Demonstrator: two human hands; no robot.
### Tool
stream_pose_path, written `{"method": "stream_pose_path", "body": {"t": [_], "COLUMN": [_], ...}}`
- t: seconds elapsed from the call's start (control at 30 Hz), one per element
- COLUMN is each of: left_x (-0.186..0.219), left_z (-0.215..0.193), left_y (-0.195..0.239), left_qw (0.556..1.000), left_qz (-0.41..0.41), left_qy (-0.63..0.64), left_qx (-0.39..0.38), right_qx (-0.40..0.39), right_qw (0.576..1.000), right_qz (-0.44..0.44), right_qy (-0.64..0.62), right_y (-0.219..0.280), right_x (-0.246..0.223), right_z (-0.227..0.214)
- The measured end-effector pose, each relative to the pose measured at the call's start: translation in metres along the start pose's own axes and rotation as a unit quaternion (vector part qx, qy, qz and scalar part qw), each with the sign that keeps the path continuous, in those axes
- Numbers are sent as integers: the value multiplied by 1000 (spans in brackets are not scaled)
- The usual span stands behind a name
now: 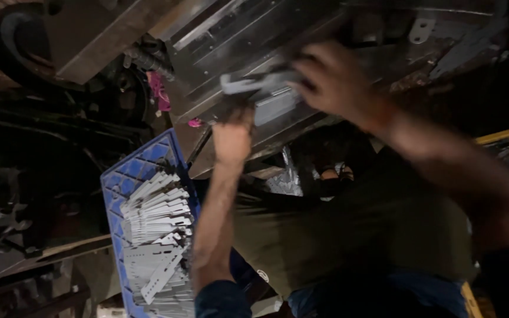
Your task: Placing metal plates into an industrial press machine and removing them after processing.
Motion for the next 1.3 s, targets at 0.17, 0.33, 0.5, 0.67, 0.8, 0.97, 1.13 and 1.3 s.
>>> {"method": "stream_pose_path", "body": {"t": [0.17, 0.33, 0.5, 0.67, 0.8, 0.97, 1.13, 1.3], "left_x": [-18, -59, -14, 9, 13, -8, -18, -16], "left_z": [-26, 30, -5, 28, 16, 16, 37, 50], "left_y": [-74, -125, -106, -35, -25, -16, -15, -5], "left_qw": [979, 982, 988, 992, 957, 998, 998, 996], "left_qz": [22, -31, 51, 112, -112, 20, 8, -21], "left_qy": [-170, -177, -137, -58, -68, 34, 34, -35], "left_qx": [110, -61, 47, 21, -258, -43, -59, -75], "right_qx": [287, 401, 376, 369, 336, 294, 166, 14], "right_qw": [829, 483, 326, 336, 331, 583, 870, 976], "right_qz": [321, 504, 688, 585, 616, 638, 379, 218], "right_qy": [-357, -593, -528, -640, -631, -408, -269, -19], "right_y": [172, 287, 348, 371, 337, 284, 191, 142], "right_x": [18, 10, 2, 7, 1, 19, 24, 46], "right_z": [-45, -10, 19, 38, 14, -14, -64, -64]}}
Point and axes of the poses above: each hand's wrist, its own y-axis away from the middle knuckle, its own z-axis out of the palm, x = y × z, the point moved 4 cm from there along -y, towards the middle knuckle, and after that the axes turned 6 degrees about -y, right-handed, at the moved point
